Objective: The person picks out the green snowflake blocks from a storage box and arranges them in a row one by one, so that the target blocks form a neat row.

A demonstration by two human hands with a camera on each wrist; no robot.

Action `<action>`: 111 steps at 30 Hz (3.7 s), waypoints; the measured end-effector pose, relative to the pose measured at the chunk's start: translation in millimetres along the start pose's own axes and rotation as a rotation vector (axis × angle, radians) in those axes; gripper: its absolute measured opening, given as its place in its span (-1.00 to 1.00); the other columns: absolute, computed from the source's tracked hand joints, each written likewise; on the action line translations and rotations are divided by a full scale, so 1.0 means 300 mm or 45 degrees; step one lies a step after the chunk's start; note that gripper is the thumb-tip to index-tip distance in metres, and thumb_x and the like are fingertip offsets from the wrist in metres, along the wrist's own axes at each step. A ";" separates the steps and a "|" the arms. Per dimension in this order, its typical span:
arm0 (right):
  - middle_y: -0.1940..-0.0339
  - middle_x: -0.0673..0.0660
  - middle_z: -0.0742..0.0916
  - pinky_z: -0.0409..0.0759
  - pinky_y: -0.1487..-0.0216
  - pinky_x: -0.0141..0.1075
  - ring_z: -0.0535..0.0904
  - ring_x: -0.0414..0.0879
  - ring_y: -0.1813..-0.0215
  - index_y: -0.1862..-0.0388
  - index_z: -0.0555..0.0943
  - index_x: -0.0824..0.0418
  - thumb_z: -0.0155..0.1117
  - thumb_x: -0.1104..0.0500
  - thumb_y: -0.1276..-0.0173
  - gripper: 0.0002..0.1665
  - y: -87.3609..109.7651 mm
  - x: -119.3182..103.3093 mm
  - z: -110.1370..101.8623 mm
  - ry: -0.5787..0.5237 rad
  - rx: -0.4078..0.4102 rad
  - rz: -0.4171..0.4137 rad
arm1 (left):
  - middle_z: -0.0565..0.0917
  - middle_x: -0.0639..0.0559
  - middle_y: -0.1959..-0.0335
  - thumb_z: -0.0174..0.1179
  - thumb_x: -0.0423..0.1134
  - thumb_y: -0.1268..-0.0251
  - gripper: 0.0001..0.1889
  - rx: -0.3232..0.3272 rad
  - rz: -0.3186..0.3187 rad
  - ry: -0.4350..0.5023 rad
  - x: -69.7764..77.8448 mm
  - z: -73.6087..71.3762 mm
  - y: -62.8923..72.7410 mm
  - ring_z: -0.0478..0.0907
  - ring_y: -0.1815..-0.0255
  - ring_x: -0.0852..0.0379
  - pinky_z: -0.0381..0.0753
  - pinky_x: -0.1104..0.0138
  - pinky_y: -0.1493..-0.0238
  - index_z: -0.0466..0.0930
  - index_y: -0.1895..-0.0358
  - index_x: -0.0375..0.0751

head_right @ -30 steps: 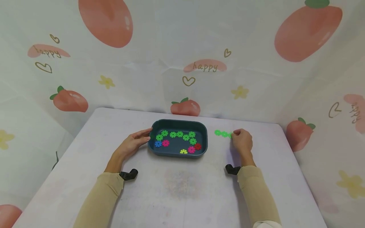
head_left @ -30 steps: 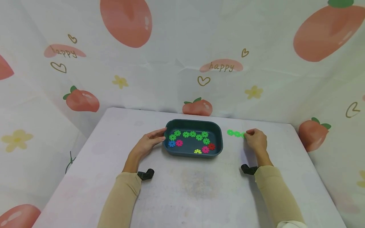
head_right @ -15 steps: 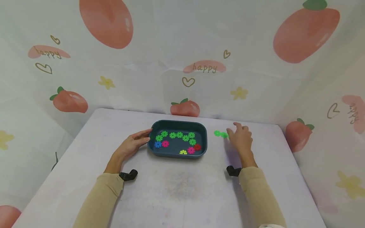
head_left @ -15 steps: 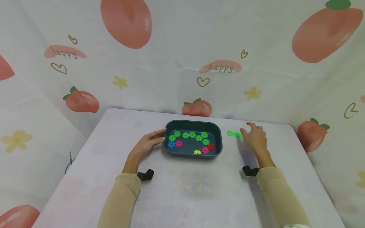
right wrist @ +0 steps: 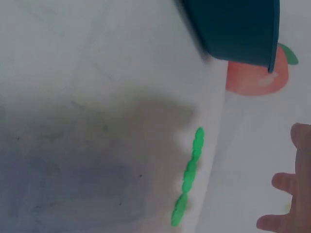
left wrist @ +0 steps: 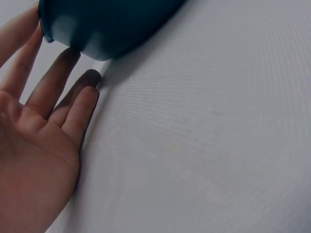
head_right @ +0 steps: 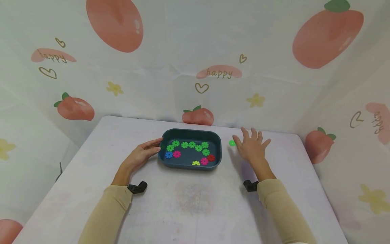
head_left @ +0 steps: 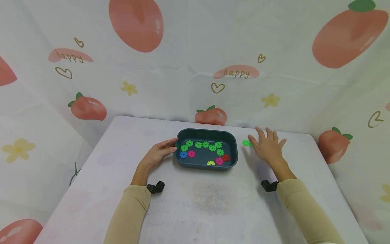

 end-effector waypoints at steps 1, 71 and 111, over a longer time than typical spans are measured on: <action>-0.64 0.51 0.05 -0.42 -0.39 0.66 -0.16 0.58 -0.62 -0.66 0.09 0.07 -0.39 -0.50 -0.54 -0.04 0.001 -0.009 -0.003 0.003 0.002 -0.007 | 0.40 0.00 -0.55 0.36 -0.01 -0.35 -0.39 -0.001 0.001 -0.001 0.000 0.000 0.000 0.26 -0.60 0.01 0.19 0.01 -0.65 0.46 -0.45 0.11; -0.18 0.25 0.64 0.69 -0.20 -0.01 0.57 0.17 -0.19 -0.39 0.49 0.20 0.40 -0.19 -0.35 -0.23 0.075 -0.486 0.160 0.206 0.094 -0.761 | 0.40 -0.02 -0.54 0.34 -0.02 -0.37 -0.39 0.014 -0.007 -0.019 0.004 0.001 0.006 0.25 -0.61 -0.01 0.18 -0.01 -0.65 0.45 -0.47 0.11; 0.03 0.21 0.74 0.70 -0.16 -0.10 0.60 0.02 -0.02 -0.05 0.66 0.29 0.48 0.23 -0.31 -0.64 0.003 -0.493 0.237 -0.005 -0.382 -0.491 | 0.39 -0.02 -0.55 0.37 -0.01 -0.34 -0.35 0.000 0.006 0.006 0.006 0.006 0.003 0.22 -0.62 -0.01 0.15 -0.01 -0.67 0.43 -0.48 0.09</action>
Point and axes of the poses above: each hand's wrist, its own y-axis away from the middle knuckle, its own z-axis out of the palm, x = y × z, the point moved 8 cm from there along -y, towards the middle knuckle
